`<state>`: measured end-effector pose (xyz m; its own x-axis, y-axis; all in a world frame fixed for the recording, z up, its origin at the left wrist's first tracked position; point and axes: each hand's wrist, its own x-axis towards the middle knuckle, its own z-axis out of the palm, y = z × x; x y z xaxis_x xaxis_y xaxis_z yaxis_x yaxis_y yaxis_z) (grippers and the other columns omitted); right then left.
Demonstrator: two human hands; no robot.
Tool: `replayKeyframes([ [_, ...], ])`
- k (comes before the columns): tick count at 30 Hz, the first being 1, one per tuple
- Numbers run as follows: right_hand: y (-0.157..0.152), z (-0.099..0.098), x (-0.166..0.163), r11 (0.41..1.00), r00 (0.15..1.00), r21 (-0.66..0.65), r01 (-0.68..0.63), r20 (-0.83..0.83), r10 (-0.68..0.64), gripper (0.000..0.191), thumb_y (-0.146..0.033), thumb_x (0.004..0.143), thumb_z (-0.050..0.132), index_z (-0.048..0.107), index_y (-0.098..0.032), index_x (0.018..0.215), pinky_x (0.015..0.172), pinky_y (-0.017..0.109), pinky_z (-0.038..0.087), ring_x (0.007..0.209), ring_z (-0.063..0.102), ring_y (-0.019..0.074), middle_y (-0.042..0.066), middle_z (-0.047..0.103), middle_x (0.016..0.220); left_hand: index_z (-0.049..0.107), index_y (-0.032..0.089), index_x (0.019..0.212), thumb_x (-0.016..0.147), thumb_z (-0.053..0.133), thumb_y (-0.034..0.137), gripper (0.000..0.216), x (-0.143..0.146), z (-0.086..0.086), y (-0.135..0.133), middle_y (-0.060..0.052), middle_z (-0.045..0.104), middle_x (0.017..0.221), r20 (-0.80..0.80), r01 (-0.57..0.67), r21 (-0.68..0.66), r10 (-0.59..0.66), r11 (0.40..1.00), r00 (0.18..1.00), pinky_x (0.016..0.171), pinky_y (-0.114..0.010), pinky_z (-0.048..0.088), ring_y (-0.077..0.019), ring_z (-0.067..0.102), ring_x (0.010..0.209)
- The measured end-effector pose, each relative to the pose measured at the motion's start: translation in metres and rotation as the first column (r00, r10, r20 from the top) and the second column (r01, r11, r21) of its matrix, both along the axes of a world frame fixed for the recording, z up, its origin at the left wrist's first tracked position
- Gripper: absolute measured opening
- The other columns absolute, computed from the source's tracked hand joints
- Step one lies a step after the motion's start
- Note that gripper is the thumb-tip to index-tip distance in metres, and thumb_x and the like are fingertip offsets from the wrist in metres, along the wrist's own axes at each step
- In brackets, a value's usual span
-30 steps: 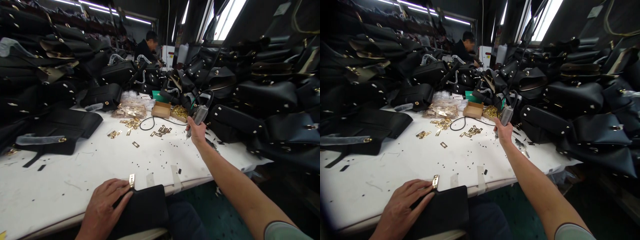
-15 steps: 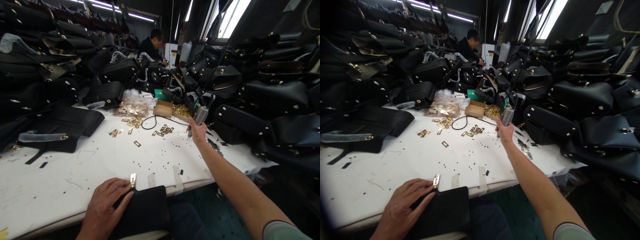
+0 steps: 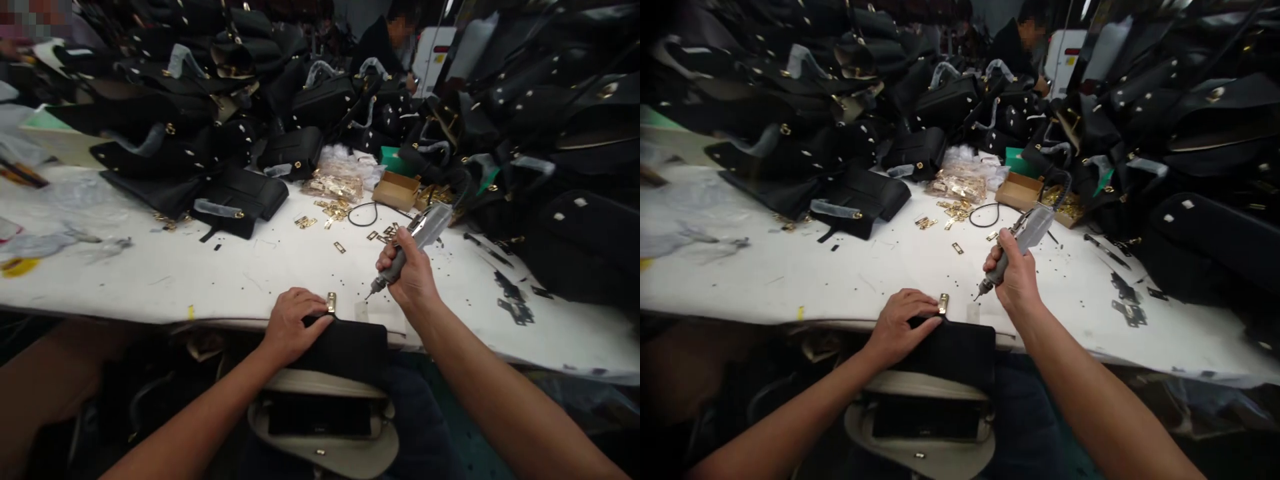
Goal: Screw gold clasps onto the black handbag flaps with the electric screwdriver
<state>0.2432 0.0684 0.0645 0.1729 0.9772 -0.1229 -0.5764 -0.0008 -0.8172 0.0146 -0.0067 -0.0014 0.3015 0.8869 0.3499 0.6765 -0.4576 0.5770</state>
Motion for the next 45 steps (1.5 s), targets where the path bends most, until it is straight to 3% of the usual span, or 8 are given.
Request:
replayKeyframes([
  [4,-0.008,-0.009,-0.046,0.996,0.996,-0.054,-0.073,-0.059,0.07,0.046,-0.052,0.07,0.084,0.05,-0.022,0.079,0.043,0.021,0.046,0.045,0.047,0.0081,-0.009,0.047,0.058,0.076,0.027,0.091,0.08,0.08,0.027,0.012,-0.002,0.002,-0.003,-0.001,0.076,0.1,0.037,-0.022,-0.049,0.024,0.999,0.999,0.091,-0.042,0.048,-0.0225,0.065,0.099],
  [9,-0.01,-0.016,-0.068,0.994,0.996,-0.068,-0.091,-0.029,0.089,0.046,-0.051,0.071,0.083,0.049,-0.022,0.08,0.045,0.022,0.048,0.045,0.048,0.0084,-0.009,0.048,0.059,0.078,0.029,0.095,0.079,0.082,0.026,0.017,-0.005,-0.002,-0.005,-0.002,0.076,0.102,0.071,-0.023,-0.055,0.027,0.998,0.997,0.09,-0.042,0.049,-0.0229,0.066,0.097],
  [16,-0.012,-0.017,-0.077,0.993,0.995,-0.071,-0.099,-0.009,0.099,0.047,-0.053,0.07,0.083,0.049,-0.022,0.081,0.046,0.022,0.049,0.045,0.048,0.0083,-0.009,0.048,0.058,0.078,0.029,0.1,0.083,0.078,0.027,0.017,-0.007,-0.005,-0.002,-0.002,0.076,0.1,0.059,0.007,-0.031,-0.005,0.999,0.998,0.087,-0.04,0.049,-0.0218,0.066,0.094],
  [31,-0.013,-0.018,-0.083,0.996,0.997,-0.042,-0.076,0.018,0.076,0.047,-0.054,0.07,0.083,0.049,-0.023,0.079,0.044,0.024,0.049,0.043,0.049,0.0089,-0.008,0.049,0.058,0.08,0.028,0.09,0.088,0.073,0.028,0.008,-0.005,-0.002,0.0,0.0,0.078,0.095,0.072,0.022,-0.022,-0.021,1.0,0.997,0.082,-0.038,0.05,-0.0201,0.066,0.089],
  [45,-0.019,-0.018,-0.084,0.999,0.998,-0.01,-0.054,0.037,0.054,0.04,-0.048,0.074,0.081,0.052,-0.021,0.076,0.044,0.022,0.047,0.045,0.05,0.0092,-0.007,0.051,0.058,0.078,0.026,0.089,0.082,0.08,0.029,0.008,-0.006,-0.009,-0.001,0.0,0.077,0.093,0.092,-0.02,-0.031,0.023,0.999,0.996,0.086,-0.038,0.047,-0.0206,0.066,0.091],
])
